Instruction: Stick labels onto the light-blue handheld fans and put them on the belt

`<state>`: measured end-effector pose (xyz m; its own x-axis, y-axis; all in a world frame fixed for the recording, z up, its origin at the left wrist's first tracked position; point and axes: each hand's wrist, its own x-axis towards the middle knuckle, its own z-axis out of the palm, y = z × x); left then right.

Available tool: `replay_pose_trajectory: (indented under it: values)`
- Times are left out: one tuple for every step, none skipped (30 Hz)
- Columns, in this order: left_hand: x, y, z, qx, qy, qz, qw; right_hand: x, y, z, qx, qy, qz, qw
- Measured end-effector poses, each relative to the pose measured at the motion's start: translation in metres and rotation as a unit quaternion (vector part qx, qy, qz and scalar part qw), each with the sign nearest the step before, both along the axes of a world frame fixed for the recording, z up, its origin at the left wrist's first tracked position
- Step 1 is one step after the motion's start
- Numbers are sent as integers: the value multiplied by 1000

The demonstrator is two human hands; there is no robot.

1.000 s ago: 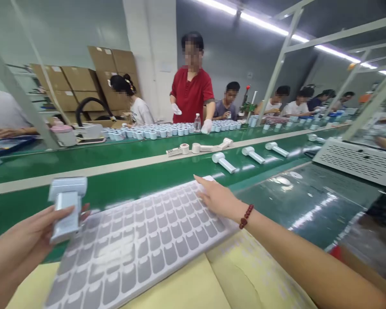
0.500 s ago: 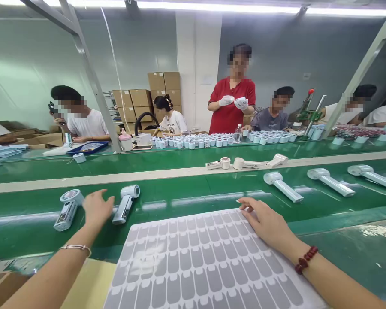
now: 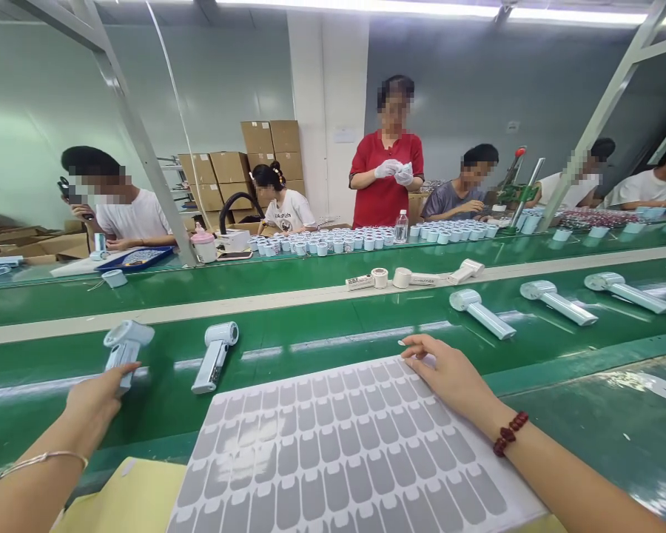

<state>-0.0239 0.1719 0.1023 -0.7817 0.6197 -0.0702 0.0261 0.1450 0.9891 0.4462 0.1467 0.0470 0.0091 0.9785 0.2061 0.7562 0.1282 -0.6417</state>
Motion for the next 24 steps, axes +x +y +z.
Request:
replay_pose_trajectory:
  values:
    - [4,-2,2,15,-37,2,999,0,0,1,1,5,4,1000]
    - [11,-5,4,34,-72,-5,997,-1,1,2,1,10,7,1000]
    - [18,-11,5,58,-101,-20,993,-1,1,3,2,13,7,1000]
    - [27,-20,7,80,-124,-39,988,-1,1,3,3,15,4,1000]
    - [35,-31,8,98,-140,-59,983,-1,0,3,4,16,-2,1000]
    - [43,-43,9,110,-155,-81,978,-2,0,4,5,16,-9,1000]
    - [50,-57,9,116,-168,-104,973,-2,-1,4,5,15,-17,1000]
    - [56,-71,7,116,-182,-125,968,-3,-3,4,7,14,-22,1000]
    - [61,-84,4,111,-196,-142,964,-4,-4,4,9,14,-25,1000]
    - [64,-98,0,104,-210,-157,959,-5,-5,5,12,17,-25,999]
    - [67,-110,-5,96,-224,-164,956,-5,-6,5,17,22,-23,999]
    - [69,-122,-11,86,-241,-163,953,-6,-6,6,22,32,-20,999]
    - [72,-132,-16,74,-261,-154,950,-6,-7,7,28,44,-16,998]
    - [76,-141,-21,61,-284,-142,946,-5,-7,8,35,59,-13,998]
    - [80,-150,-24,48,-306,-128,942,-4,-7,11,42,77,-11,996]
    - [86,-158,-26,42,-320,-119,939,-2,-7,14,50,97,-9,994]
    - [91,-165,-27,42,-324,-118,938,0,-8,18,58,118,-7,991]
    - [97,-172,-26,52,-320,-124,938,1,-11,23,66,140,-4,988]
    - [103,-178,-24,72,-319,-133,936,1,-15,29,72,163,2,984]
    - [109,-184,-21,99,-327,-144,929,-1,-21,36,74,186,14,980]
    - [114,-189,-17,131,-349,-154,915,-5,-31,43,70,208,33,975]
    - [119,-193,-14,159,-385,-164,894,-11,-43,50,63,227,58,970]
    - [125,-196,-11,177,-427,-162,872,-20,-58,55,53,244,86,965]
    - [130,-198,-7,185,-467,-157,851,-31,-75,60,39,260,118,957]
